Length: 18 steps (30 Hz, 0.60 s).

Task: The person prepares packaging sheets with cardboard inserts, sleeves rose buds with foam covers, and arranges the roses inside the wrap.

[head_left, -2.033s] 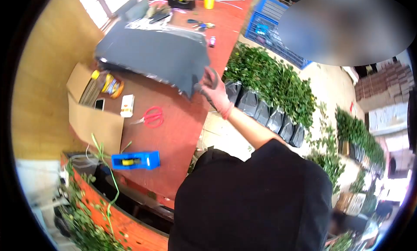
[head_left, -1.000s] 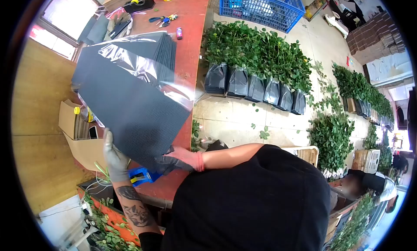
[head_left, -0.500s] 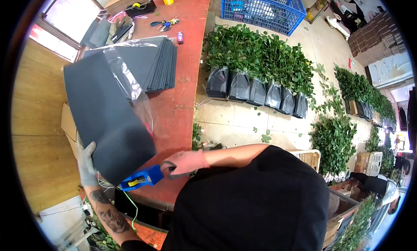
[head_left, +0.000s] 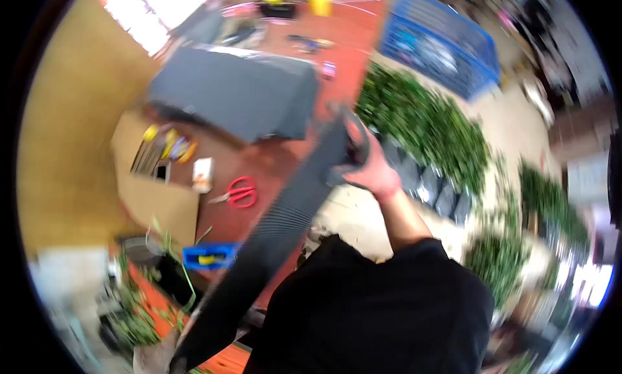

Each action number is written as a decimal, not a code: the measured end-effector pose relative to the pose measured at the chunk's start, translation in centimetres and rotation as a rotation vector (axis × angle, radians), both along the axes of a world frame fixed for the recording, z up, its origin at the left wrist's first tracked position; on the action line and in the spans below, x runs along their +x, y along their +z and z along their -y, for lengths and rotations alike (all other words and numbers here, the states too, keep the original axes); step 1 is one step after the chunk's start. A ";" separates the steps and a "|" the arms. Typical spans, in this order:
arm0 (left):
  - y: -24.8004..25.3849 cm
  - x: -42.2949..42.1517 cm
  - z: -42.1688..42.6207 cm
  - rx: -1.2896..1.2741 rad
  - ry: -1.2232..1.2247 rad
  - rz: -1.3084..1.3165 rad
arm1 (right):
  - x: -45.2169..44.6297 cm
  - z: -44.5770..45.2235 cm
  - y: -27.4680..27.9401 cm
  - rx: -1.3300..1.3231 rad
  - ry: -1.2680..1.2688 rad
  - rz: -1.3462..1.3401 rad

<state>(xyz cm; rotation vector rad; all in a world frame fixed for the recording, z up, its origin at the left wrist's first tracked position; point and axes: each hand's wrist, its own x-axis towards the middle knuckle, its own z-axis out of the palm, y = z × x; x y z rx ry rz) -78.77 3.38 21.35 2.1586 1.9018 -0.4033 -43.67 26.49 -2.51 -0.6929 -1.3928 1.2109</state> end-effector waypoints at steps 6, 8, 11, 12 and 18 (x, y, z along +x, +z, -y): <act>-4.6 -3.1 13.8 0.456 0.140 0.605 | -6.4 -5.1 -0.6 0.025 0.040 1.063; -3.9 0.9 17.8 0.511 0.501 0.458 | -14.5 -5.4 -0.3 0.240 0.227 0.833; -6.7 4.3 25.4 0.689 0.919 0.605 | -26.6 -1.2 2.4 0.458 0.504 0.659; -9.0 5.3 28.1 0.846 1.005 0.703 | -30.1 0.8 4.0 0.523 0.571 0.618; -21.0 12.7 37.3 0.711 1.759 0.407 | -43.4 11.7 16.7 0.811 0.848 0.316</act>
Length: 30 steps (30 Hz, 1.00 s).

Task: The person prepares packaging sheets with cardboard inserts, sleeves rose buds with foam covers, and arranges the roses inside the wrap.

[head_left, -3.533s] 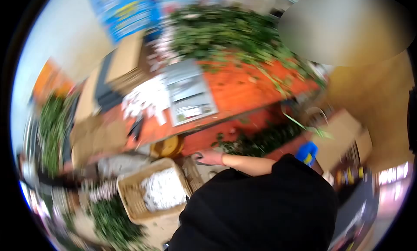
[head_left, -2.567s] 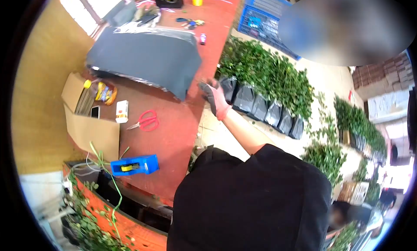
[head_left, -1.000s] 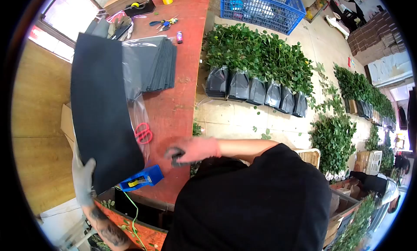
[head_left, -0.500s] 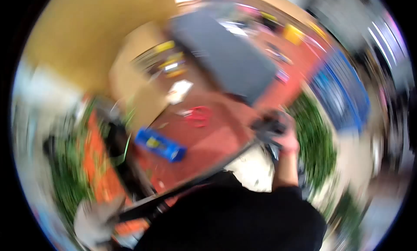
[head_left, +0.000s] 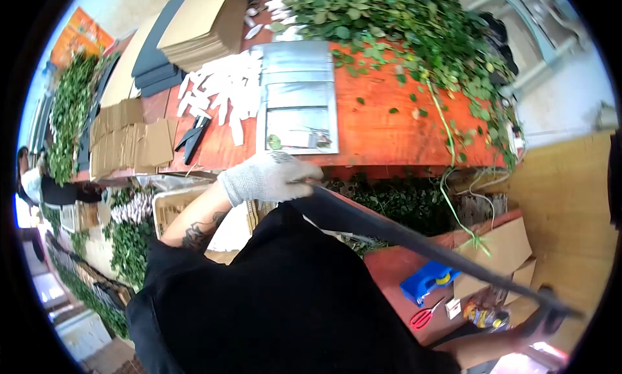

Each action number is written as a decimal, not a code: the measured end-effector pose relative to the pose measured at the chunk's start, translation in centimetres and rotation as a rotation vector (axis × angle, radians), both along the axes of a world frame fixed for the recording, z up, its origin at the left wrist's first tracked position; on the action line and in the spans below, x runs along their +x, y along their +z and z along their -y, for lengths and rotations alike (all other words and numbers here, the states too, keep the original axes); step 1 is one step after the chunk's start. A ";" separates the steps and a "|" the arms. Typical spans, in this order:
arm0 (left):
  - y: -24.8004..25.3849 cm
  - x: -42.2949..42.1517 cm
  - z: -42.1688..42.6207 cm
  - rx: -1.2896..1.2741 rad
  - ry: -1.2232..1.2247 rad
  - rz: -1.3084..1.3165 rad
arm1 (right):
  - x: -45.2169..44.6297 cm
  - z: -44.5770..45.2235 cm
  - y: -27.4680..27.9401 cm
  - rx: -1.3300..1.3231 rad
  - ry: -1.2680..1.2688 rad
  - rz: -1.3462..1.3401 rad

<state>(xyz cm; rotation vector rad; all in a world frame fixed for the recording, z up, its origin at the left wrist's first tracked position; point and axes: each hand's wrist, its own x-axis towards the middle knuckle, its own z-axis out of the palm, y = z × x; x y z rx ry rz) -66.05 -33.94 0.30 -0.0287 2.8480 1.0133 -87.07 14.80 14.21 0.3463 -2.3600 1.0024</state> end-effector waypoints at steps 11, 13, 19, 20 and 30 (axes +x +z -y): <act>2.6 -1.8 8.9 -0.013 -0.012 -0.868 | -11.9 53.3 8.2 0.778 0.837 -0.190; -0.2 -4.6 11.2 -0.087 0.015 -0.323 | -13.8 61.0 6.7 0.829 0.974 -0.323; -7.1 -9.1 19.6 0.215 0.105 0.050 | -7.7 73.1 -0.1 1.280 0.928 -0.563; -11.2 -10.1 21.6 0.060 -0.147 -0.057 | -8.1 73.5 -1.2 1.285 0.993 -0.563; -10.6 -6.4 23.0 0.776 -0.003 0.387 | -7.5 63.7 -7.0 0.905 1.949 0.372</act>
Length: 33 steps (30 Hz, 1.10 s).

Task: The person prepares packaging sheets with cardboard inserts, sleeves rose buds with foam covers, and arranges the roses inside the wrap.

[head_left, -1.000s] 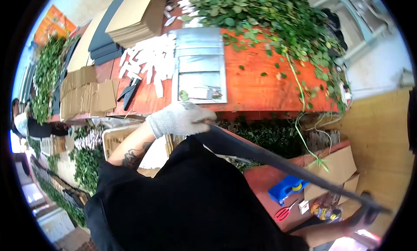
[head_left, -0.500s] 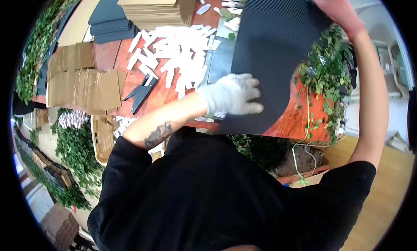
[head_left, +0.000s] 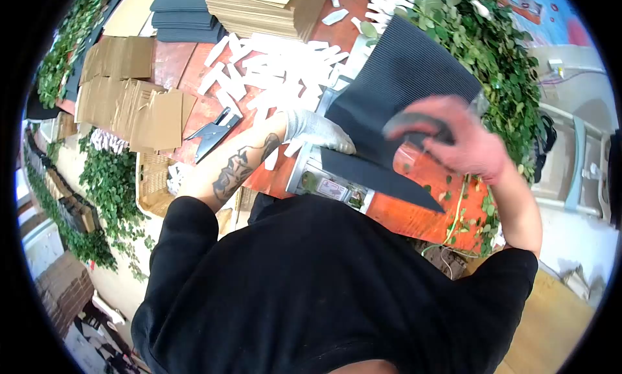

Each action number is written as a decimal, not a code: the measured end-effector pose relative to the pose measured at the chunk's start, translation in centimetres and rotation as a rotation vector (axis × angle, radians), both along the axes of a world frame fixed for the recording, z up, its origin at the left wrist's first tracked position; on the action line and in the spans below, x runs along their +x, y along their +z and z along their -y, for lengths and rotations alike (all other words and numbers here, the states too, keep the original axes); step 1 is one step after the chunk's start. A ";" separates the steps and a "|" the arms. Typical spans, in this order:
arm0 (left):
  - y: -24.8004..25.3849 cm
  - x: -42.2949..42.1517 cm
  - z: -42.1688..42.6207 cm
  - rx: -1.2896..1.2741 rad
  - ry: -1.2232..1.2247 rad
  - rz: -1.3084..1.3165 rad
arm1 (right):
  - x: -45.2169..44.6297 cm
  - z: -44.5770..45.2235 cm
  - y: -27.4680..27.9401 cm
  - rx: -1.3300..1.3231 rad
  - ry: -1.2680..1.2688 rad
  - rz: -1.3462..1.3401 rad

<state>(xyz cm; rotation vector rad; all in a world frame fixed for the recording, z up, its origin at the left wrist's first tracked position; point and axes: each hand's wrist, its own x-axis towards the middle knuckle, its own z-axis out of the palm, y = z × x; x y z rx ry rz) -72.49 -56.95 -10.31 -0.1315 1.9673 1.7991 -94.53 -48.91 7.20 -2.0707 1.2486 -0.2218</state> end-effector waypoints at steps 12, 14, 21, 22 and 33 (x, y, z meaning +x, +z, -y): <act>3.4 16.7 -0.9 -1.254 1.304 0.028 | 2.8 0.6 -24.9 -0.154 0.328 -0.463; -2.7 22.2 -0.8 -1.658 1.443 0.497 | 2.9 0.7 -25.0 -0.163 0.311 -0.450; -5.9 26.7 0.1 -1.622 1.467 0.848 | 3.6 0.7 -22.5 -0.164 0.276 -0.392; -6.2 27.1 0.0 -1.659 1.466 0.813 | 4.2 0.7 -20.9 -0.103 0.284 -0.408; 9.6 16.3 -3.5 0.625 1.439 -0.824 | 6.2 0.2 -0.6 0.279 -0.170 0.676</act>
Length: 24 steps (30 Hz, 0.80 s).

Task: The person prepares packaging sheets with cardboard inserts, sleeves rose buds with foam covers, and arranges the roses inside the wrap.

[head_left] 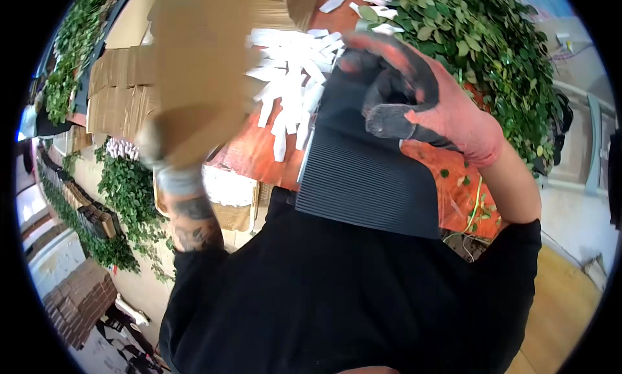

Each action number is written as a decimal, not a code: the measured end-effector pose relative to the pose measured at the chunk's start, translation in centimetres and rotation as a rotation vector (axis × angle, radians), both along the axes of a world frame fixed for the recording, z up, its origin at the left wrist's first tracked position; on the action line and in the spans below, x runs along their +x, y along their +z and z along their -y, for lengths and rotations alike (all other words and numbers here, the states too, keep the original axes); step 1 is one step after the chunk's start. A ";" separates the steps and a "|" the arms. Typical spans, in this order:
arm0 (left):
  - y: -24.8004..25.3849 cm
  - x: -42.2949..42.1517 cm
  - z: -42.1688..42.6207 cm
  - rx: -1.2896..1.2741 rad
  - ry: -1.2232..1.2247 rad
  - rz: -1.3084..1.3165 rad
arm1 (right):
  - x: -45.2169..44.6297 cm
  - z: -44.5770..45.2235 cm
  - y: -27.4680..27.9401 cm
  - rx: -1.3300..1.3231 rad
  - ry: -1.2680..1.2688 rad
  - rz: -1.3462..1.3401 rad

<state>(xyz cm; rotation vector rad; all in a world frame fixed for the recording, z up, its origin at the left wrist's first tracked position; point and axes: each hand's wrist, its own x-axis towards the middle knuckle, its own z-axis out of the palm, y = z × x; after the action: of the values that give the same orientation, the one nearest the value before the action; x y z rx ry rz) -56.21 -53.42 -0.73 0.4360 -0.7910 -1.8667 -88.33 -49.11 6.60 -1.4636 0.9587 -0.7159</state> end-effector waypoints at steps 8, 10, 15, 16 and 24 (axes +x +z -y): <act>0.0 -4.0 1.7 -0.801 -0.407 0.918 | -9.1 -5.6 4.3 -0.102 -0.303 -0.042; -2.2 -5.6 0.7 -1.009 -0.485 1.079 | -8.5 -4.8 3.0 -0.524 -0.179 -0.502; -10.5 -9.0 0.5 -1.023 -0.532 0.886 | -7.0 -1.2 -4.0 -0.832 -0.216 -1.134; -11.3 -9.2 0.7 -0.974 -0.597 0.842 | -6.6 -0.8 -3.7 -0.726 -0.240 -1.138; -12.8 -10.0 0.7 -1.005 -0.492 1.016 | -7.6 -3.5 -0.7 -0.812 -0.457 -0.799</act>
<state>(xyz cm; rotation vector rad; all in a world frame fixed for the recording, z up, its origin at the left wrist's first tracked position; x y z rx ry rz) -66.24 -54.12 -13.57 0.5337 -2.5221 -1.2920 -95.90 -45.61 5.88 -2.3672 1.7792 -0.9245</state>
